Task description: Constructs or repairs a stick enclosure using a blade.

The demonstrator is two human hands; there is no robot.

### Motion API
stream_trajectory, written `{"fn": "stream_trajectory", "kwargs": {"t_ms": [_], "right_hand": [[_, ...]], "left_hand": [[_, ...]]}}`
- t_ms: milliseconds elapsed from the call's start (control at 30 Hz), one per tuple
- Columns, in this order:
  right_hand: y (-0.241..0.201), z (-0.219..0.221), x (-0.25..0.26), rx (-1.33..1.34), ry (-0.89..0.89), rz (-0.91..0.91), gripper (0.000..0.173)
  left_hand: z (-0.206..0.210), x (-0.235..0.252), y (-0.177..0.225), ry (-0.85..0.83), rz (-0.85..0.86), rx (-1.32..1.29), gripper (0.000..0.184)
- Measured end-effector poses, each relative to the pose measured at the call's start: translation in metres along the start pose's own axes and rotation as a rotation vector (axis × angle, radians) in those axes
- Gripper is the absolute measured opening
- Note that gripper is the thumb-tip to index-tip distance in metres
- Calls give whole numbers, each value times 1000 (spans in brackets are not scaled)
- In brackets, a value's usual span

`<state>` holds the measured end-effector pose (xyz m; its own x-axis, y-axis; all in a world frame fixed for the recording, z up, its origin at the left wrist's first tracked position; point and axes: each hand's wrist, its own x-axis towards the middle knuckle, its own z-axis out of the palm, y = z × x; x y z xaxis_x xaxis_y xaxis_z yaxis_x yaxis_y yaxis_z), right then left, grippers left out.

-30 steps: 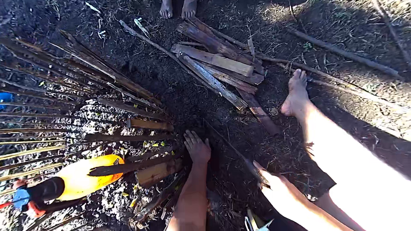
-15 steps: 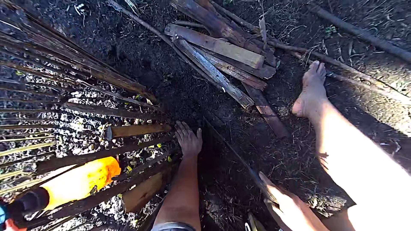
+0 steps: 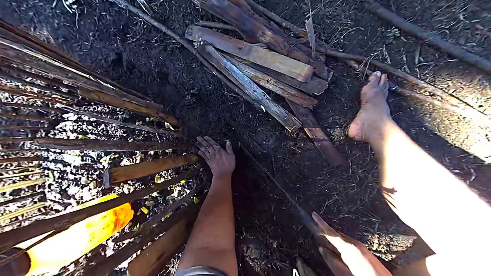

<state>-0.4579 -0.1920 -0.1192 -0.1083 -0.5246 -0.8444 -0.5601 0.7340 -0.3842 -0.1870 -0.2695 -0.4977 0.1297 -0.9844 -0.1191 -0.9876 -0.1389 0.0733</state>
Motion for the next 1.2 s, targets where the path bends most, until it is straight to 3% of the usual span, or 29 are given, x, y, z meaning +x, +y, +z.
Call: {"fn": "stream_trajectory", "kwargs": {"t_ms": [133, 233, 367, 500, 600, 700, 800, 867, 967, 1067, 1200], "right_hand": [[25, 13, -4, 21, 59, -46, 59], [39, 15, -10, -1, 13, -37, 55], [140, 86, 5, -44, -101, -129, 60], [178, 105, 0, 130, -22, -145, 58], [213, 115, -1, 324, 74, -260, 60], [185, 101, 17, 411, 75, -276, 63], [126, 90, 88, 406, 27, -388, 58], [92, 89, 124, 256, 50, -433, 59], [82, 117, 107, -169, 138, -529, 55], [78, 160, 66, -533, 134, -468, 76], [91, 166, 50, -458, 124, -491, 72]], "left_hand": [[-8, 9, -2, -89, -48, -28, 90], [-5, -14, 7, -62, -40, -57, 90], [12, -120, 19, -103, 79, -7, 85], [4, -216, 9, -290, 170, 52, 62], [1, -261, -17, -348, 242, 44, 58], [-9, -287, -38, -439, 255, 35, 62], [-17, -302, -43, -536, 203, -23, 69], [-20, -302, -42, -573, 173, -38, 70], [-19, -309, -40, -602, 166, -33, 70], [-22, -306, -40, -636, 152, -39, 71], [-19, -309, -42, -656, 173, -26, 71]]}}
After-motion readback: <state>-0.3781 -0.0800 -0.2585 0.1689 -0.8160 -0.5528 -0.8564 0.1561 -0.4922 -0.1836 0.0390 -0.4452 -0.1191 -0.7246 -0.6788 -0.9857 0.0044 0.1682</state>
